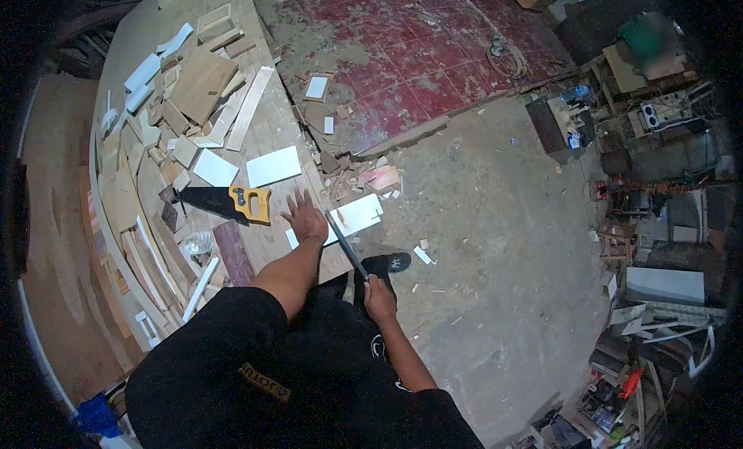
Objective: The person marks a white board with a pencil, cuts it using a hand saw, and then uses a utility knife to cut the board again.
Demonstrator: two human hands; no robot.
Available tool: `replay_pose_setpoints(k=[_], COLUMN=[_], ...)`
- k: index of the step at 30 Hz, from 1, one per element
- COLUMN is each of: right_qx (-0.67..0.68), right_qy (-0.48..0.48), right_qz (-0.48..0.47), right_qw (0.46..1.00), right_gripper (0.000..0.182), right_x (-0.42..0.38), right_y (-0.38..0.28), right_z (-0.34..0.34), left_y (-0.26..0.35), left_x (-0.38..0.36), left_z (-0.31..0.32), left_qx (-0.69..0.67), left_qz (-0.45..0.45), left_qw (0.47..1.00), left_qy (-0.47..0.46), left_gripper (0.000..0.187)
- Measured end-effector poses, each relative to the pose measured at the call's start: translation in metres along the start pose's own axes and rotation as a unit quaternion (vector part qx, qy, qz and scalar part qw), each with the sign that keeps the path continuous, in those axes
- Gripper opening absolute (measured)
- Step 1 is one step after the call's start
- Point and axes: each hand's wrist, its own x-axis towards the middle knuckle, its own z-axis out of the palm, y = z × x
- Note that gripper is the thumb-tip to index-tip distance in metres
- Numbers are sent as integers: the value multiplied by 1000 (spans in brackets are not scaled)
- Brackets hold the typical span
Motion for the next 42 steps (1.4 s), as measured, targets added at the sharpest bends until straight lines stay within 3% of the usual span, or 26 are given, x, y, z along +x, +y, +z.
replay_pose_setpoints(k=[3, 11, 13, 14, 17, 21, 23, 25, 30, 37, 40, 42], right_qx=[11, 6, 21, 21, 11, 6, 11, 0, 33, 1, 49, 55], right_qy=[-5, -92, -24, 79, 108, 112, 28, -34, -34, -76, 48, 60], right_qz=[-18, 48, 190, 210, 292, 207, 109, 78, 3, 35, 190, 161], right_qw=[1000, 995, 981, 974, 950, 972, 994, 996, 999, 997, 979, 984], right_gripper=[24, 27, 24, 25, 28, 28, 24, 25, 23, 23, 25, 26], right_x=[-3, 0, 8, 13, 26, 24, 17, 11, 3, 16, 30, 28], right_y=[5, -3, 14, 29, 39, 32, 19, 2, -12, 4, 19, 24], right_z=[7, 0, 5, 11, -16, -28, -25, -20, -4, -5, -5, -10], left_y=[-3, -2, -4, -4, -3, -2, -2, -4, -1, 0, -2, -3], left_x=[1, -1, 0, -1, -2, -2, -1, 0, -2, -2, 0, -1], left_z=[7, 4, 5, 6, 3, 2, 4, 7, -1, -3, 4, 4], left_qx=[22, 6, -9, -25, -30, -37, -5, 1, 2, -8, -15, -17], left_qz=[1, 6, 13, 20, 19, 20, 11, 10, 9, 8, 6, 10], left_qw=[1000, 1000, 1000, 999, 999, 999, 1000, 1000, 1000, 1000, 1000, 1000], left_qy=[7, 7, 16, 25, 25, 27, 24, 23, 0, -1, 16, 19], left_gripper=[67, 64, 64, 63, 62, 62, 63, 65, 69, 68, 67, 66])
